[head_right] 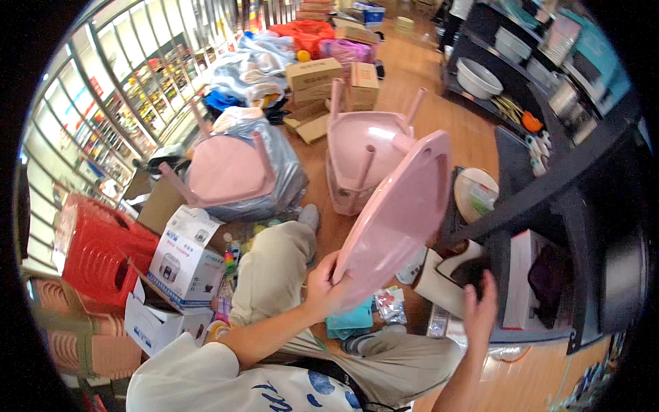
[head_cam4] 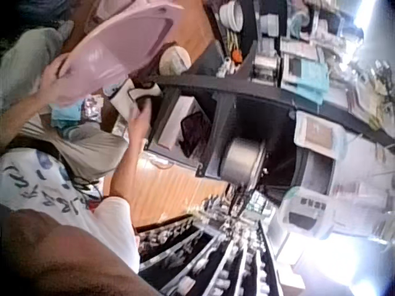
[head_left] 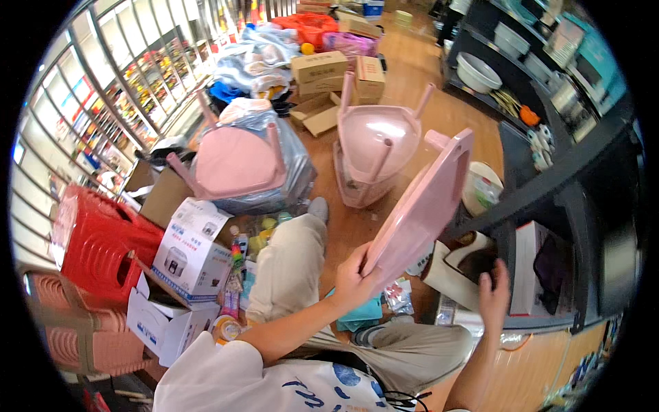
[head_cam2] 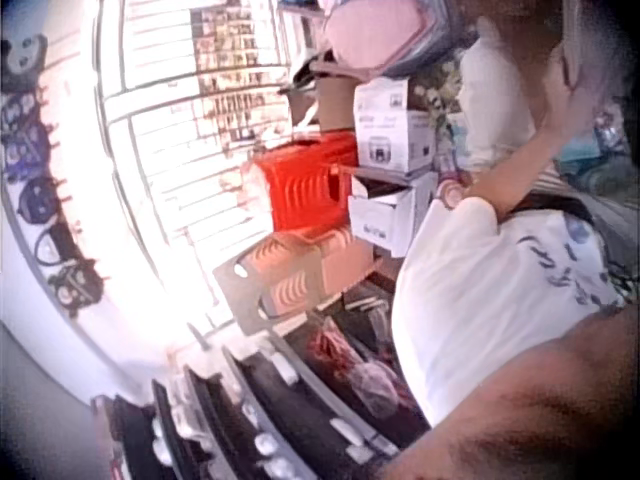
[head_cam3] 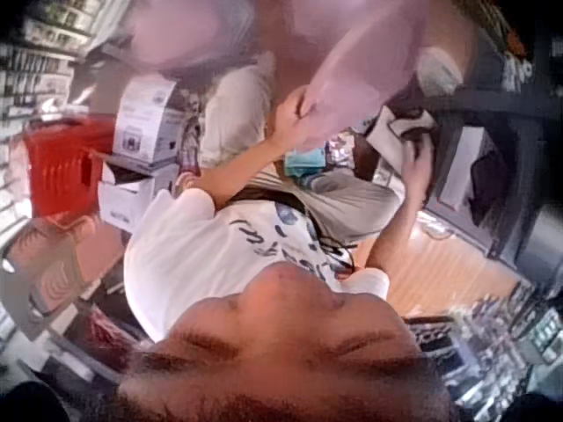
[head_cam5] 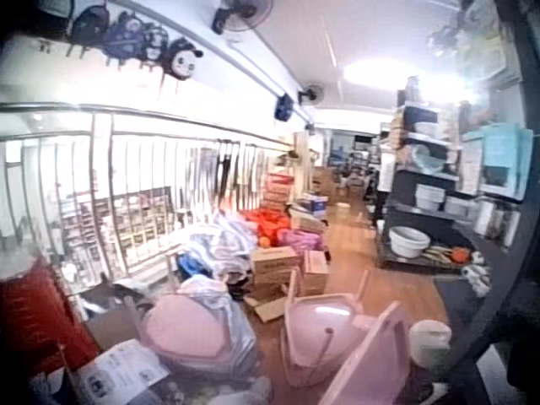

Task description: The person wipes a pink plastic chair seat with a purple cloth, then inserts four pink cylindrical legs into the seat's holes. The person continues to wipe the chair and legs with the cloth.

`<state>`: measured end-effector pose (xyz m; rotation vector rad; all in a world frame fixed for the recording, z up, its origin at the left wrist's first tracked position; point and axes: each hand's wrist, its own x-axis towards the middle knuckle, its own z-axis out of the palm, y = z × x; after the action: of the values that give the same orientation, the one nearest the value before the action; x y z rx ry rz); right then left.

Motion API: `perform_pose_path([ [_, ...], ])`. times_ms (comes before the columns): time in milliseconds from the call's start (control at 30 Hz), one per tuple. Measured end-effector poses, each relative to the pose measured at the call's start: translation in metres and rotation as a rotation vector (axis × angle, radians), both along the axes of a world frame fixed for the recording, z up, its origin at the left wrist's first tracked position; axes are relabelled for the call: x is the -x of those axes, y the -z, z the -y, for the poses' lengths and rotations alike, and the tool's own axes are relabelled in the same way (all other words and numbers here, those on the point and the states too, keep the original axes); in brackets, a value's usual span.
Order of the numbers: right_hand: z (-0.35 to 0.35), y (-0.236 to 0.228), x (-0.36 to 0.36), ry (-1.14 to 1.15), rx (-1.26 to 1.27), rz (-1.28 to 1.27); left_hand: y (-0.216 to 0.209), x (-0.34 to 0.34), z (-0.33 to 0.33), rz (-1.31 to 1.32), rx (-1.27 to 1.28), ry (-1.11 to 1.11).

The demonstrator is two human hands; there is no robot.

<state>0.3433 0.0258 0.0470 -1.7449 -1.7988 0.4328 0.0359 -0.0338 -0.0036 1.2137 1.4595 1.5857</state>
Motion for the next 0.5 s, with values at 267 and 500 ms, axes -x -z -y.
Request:
perform_pose_path([
  [267,0.001,0.035,0.089,-0.399,0.331,-0.214,-0.065,0.098,-0.033,1.086,-0.225,-0.352],
  [500,0.0,0.035,0.093,-0.49,0.335,-0.051,-0.064,0.307,-0.061,0.469,-0.347,-0.737],
])
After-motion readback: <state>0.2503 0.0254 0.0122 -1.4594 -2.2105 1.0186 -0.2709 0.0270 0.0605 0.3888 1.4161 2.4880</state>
